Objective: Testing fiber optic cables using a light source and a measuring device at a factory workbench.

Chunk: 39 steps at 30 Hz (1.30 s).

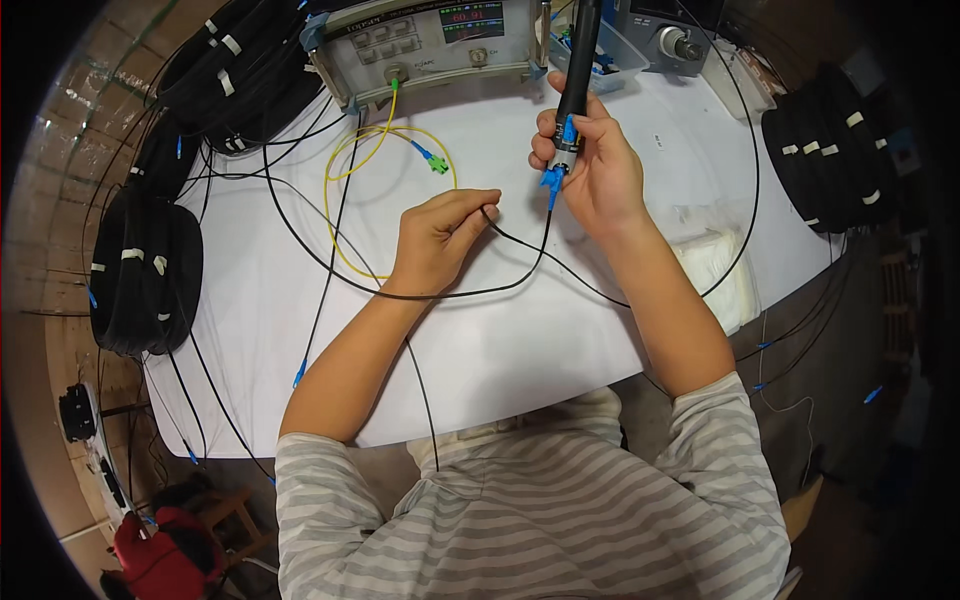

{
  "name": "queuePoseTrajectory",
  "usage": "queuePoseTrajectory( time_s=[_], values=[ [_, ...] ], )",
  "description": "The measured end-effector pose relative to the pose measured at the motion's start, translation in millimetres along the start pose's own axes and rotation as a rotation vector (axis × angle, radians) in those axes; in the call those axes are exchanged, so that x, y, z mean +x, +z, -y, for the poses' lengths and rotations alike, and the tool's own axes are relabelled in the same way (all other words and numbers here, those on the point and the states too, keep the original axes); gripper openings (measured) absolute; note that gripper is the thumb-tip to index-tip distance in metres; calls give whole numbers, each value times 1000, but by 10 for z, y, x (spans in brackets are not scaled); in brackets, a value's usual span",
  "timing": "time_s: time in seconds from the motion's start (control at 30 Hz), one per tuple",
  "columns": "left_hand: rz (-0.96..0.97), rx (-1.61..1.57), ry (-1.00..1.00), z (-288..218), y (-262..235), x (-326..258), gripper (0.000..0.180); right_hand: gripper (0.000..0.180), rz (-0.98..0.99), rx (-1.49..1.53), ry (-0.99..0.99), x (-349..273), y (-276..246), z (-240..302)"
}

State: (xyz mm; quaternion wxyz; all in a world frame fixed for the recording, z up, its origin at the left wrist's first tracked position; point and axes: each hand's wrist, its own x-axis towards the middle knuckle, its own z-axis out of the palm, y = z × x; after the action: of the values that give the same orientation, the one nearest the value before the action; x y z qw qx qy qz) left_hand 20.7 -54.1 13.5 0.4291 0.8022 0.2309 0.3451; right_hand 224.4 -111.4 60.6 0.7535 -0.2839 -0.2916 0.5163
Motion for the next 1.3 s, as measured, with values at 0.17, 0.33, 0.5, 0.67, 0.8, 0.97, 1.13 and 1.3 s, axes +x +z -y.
queuePoseTrajectory(
  time_s=[0.17,0.33,0.5,0.67,0.8,0.97,1.13,1.3],
  values=[
    [-58,-223,-224,179,52,22,26,48,-21,-49,-8,-2,3,-18],
    [-170,-467,-316,271,69,40,27,49,-18,-72,-6,6,-13,-39],
    [-185,-386,-266,301,68,46,25,49,-37,-99,-13,11,-1,-50],
    [-202,-197,-192,251,48,58,24,49,-19,-111,-9,8,-33,-61],
    [-189,-213,-187,268,41,50,24,48,-31,-104,6,5,-35,-78],
    [-11,-299,-145,158,-36,47,23,47,-67,-90,51,-13,28,-112],
    [129,-398,-192,80,-99,73,21,38,14,-42,103,5,-32,-280],
    [200,-392,-123,121,-82,56,20,37,8,-90,83,17,31,-369]
  ],
)
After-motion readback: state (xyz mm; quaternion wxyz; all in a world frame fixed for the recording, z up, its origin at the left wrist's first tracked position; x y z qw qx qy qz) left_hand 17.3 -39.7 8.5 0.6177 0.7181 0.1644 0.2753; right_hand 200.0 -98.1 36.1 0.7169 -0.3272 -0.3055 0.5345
